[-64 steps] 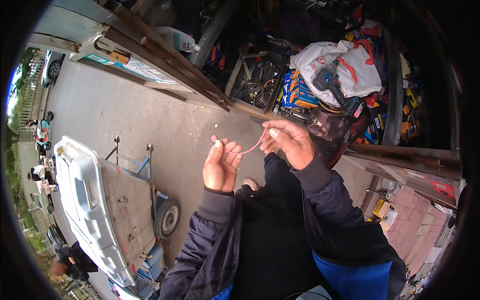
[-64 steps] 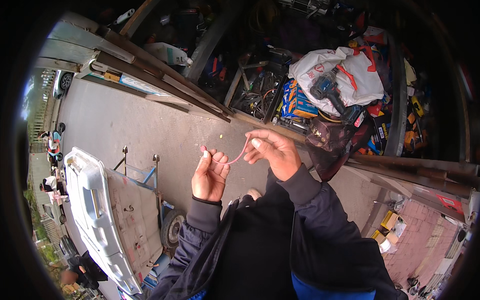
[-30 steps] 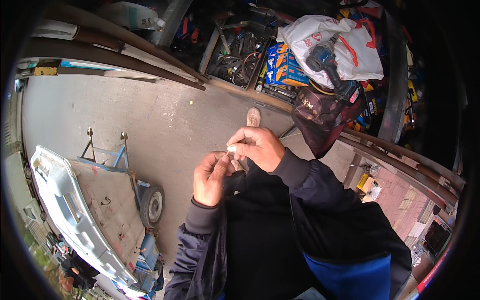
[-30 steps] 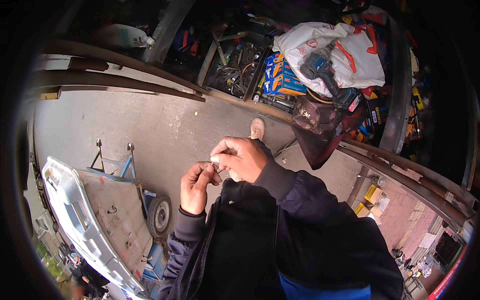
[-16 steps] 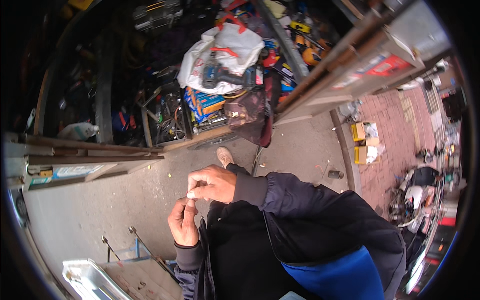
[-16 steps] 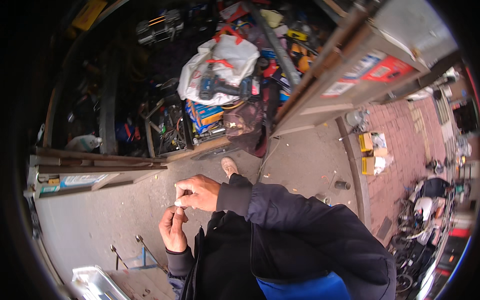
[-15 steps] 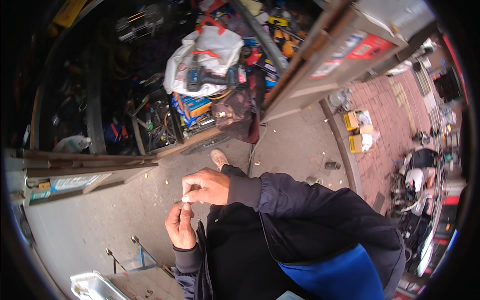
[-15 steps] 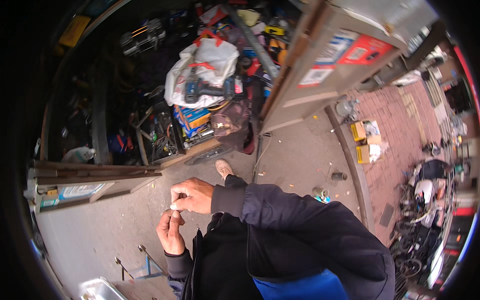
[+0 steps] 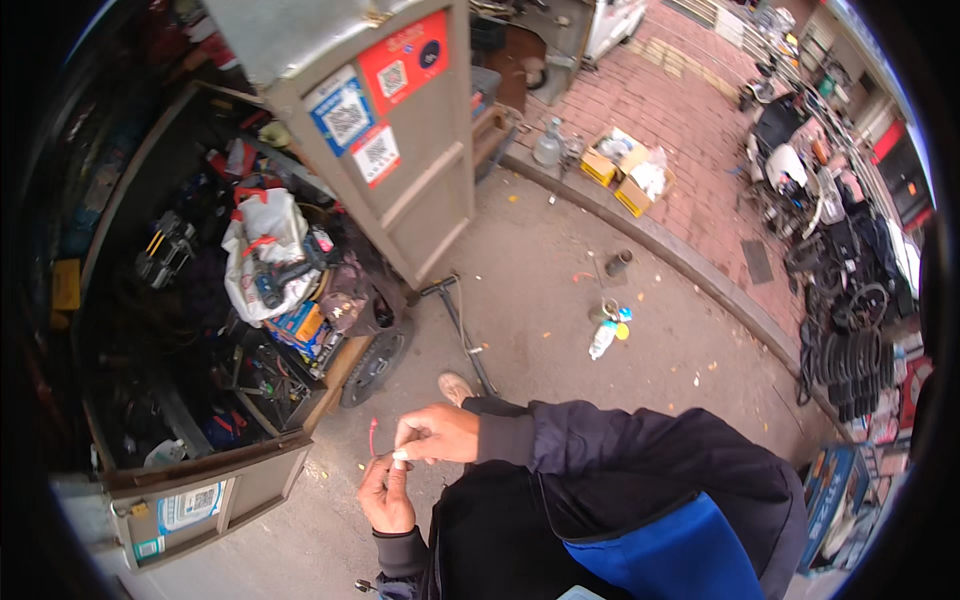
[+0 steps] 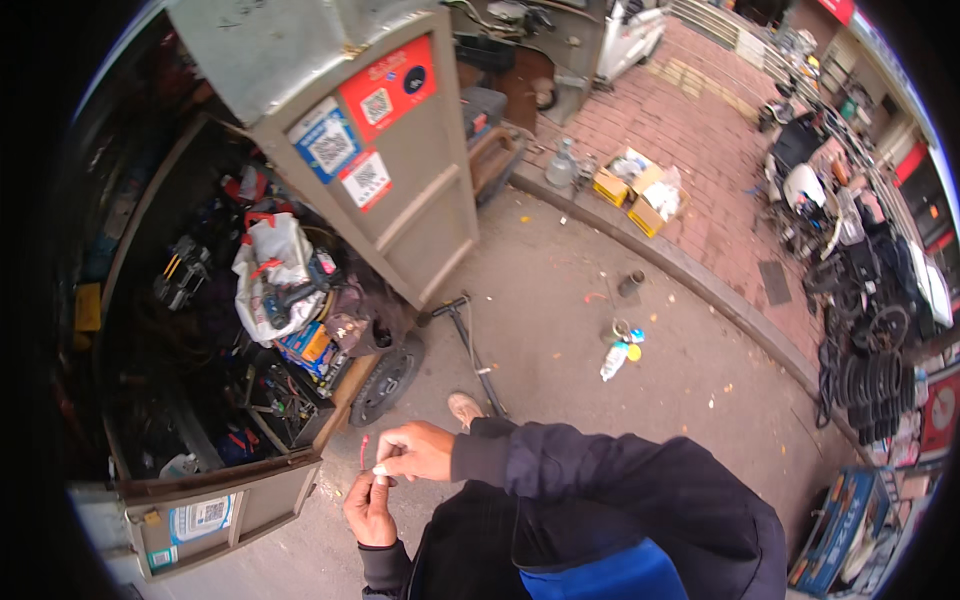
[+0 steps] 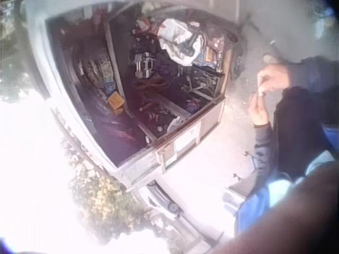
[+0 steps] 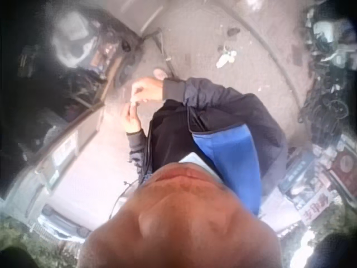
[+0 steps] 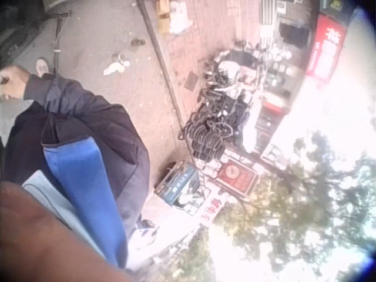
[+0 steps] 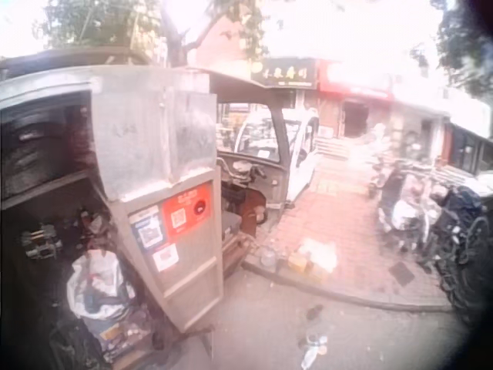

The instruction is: The person strips and twists red and white wires, then uses pliers to crimp connectors onto the wire ends. They walk to a three-wheeled vehicle, open its battery compartment, and connect the prepared wires to the battery terminals.

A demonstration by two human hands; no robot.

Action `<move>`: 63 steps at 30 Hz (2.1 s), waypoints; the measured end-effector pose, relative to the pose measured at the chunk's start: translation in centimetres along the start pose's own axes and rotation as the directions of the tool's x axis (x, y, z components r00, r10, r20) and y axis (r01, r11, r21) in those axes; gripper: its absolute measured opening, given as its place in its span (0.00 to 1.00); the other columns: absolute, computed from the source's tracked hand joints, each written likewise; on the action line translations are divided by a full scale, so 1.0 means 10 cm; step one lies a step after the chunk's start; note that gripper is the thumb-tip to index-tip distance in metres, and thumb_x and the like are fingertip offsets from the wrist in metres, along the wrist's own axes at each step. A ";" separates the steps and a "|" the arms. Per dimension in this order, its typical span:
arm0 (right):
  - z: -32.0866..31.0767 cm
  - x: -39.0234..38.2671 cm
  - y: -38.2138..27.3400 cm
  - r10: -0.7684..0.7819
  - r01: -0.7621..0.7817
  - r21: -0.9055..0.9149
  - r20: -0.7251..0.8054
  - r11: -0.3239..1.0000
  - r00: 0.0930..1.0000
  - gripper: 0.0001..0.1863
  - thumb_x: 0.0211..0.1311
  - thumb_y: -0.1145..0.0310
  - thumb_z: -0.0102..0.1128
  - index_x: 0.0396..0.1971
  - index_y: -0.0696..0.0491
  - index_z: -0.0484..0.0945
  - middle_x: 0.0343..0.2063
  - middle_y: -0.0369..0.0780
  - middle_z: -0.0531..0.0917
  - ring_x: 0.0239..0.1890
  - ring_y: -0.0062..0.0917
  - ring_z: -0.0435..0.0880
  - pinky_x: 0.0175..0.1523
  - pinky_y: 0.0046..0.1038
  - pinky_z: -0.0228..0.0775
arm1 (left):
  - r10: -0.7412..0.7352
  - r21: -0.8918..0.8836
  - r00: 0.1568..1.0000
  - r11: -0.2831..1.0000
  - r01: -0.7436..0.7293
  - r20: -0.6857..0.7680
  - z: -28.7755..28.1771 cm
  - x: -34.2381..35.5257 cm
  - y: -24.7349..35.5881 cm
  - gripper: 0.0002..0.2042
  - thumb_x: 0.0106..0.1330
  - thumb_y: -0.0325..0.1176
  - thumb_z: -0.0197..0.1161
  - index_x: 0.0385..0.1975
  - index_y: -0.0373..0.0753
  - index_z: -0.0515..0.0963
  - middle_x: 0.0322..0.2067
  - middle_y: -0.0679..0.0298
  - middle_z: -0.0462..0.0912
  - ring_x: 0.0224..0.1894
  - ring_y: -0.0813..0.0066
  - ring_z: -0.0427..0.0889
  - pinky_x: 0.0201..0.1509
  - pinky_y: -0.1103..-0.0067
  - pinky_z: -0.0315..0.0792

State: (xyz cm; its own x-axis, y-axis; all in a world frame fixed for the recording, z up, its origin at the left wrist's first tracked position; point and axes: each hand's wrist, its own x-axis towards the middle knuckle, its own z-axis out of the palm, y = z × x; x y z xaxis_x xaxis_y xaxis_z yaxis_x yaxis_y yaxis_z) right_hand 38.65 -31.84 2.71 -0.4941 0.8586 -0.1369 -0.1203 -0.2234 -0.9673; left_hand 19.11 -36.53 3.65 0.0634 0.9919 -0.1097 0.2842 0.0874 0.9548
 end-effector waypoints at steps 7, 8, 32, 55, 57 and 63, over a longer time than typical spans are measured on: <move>-0.10 0.17 -0.13 0.092 -0.099 0.073 0.094 0.992 0.991 0.10 0.74 0.64 0.63 0.38 0.57 0.83 0.29 0.33 0.84 0.28 0.15 0.79 0.34 0.22 0.71 | 0.067 0.082 0.991 0.995 -0.058 -0.113 -0.01 0.01 0.22 0.07 0.70 0.27 0.65 0.42 0.31 0.87 0.32 0.55 0.87 0.35 0.64 0.84 0.45 0.73 0.77; -0.12 0.28 -0.15 0.121 -0.130 0.052 0.146 0.990 0.982 0.10 0.74 0.65 0.63 0.39 0.58 0.83 0.29 0.34 0.84 0.29 0.15 0.79 0.34 0.22 0.71 | 0.081 0.043 0.987 0.996 -0.075 -0.138 -0.04 0.01 0.23 0.07 0.70 0.26 0.65 0.42 0.31 0.86 0.33 0.55 0.88 0.37 0.65 0.85 0.47 0.74 0.77; -0.40 2.29 -0.21 0.239 -0.157 -0.239 0.368 0.958 0.898 0.11 0.73 0.66 0.66 0.34 0.59 0.80 0.24 0.35 0.83 0.25 0.16 0.79 0.30 0.26 0.69 | -0.250 -0.264 0.911 0.950 0.165 -0.328 -0.42 1.27 -0.27 0.06 0.73 0.26 0.64 0.38 0.29 0.84 0.30 0.64 0.82 0.34 0.79 0.76 0.41 0.79 0.70; 1.12 2.16 -0.26 0.035 0.097 -0.351 0.353 0.931 0.935 0.12 0.75 0.66 0.63 0.33 0.59 0.78 0.22 0.36 0.83 0.24 0.16 0.80 0.30 0.25 0.72 | -0.244 -0.292 0.872 0.949 0.123 -0.424 -1.45 0.45 -0.52 0.06 0.70 0.27 0.65 0.36 0.29 0.84 0.31 0.59 0.84 0.35 0.74 0.79 0.44 0.76 0.71; 1.20 2.15 -0.25 0.112 0.028 -0.355 0.367 0.934 0.924 0.12 0.76 0.66 0.63 0.35 0.59 0.79 0.23 0.37 0.82 0.25 0.16 0.79 0.31 0.25 0.71 | -0.233 -0.285 0.872 0.952 0.114 -0.431 -1.51 0.40 -0.50 0.06 0.69 0.26 0.66 0.36 0.29 0.84 0.30 0.58 0.84 0.35 0.73 0.78 0.44 0.75 0.72; 1.35 2.27 0.13 0.410 -0.336 -0.235 0.485 0.912 0.773 0.16 0.80 0.61 0.57 0.39 0.59 0.82 0.26 0.33 0.81 0.28 0.15 0.77 0.36 0.21 0.72 | -0.227 -0.213 0.809 0.968 0.129 -0.542 -1.60 0.04 -0.65 0.06 0.72 0.26 0.64 0.37 0.29 0.84 0.33 0.60 0.85 0.37 0.76 0.79 0.46 0.77 0.72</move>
State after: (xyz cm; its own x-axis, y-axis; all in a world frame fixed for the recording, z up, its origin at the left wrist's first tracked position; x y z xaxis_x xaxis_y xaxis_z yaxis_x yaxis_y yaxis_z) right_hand 15.62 -18.87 1.22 -0.8483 0.3483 -0.3988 0.2591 -0.3837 -0.8864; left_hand 1.97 -35.19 1.80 -0.5319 0.8323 -0.1559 0.0796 0.2325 0.9693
